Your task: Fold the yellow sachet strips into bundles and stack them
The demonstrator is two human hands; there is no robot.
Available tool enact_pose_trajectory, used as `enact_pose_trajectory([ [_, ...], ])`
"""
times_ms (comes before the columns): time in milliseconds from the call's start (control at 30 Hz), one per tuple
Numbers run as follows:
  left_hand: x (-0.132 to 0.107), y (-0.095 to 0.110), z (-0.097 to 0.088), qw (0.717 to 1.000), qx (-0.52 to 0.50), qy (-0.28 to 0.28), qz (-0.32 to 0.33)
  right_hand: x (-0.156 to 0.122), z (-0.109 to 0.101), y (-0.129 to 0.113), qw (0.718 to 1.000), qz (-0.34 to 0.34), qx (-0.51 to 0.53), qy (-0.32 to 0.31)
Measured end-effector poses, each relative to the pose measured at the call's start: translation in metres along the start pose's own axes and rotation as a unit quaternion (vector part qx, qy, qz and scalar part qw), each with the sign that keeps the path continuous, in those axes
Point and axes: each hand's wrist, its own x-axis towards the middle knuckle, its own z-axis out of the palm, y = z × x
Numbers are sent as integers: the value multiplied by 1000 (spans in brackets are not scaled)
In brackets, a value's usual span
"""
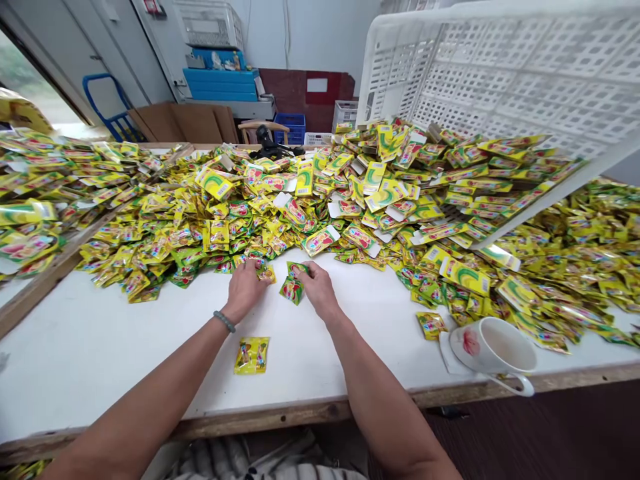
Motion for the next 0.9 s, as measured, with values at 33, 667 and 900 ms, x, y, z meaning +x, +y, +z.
enact_pose_trajectory([
  [33, 3, 1, 0, 1000, -3, -2, 1, 0, -1, -1, 1000, 5, 15, 1],
  [667, -22, -26, 8, 876, -474, -61, -62, -9, -2, -6, 986, -29, -153, -63],
  [900, -36, -12, -1, 718, -675, -137, -102, -13, 1, -8, 992, -5, -34, -121],
])
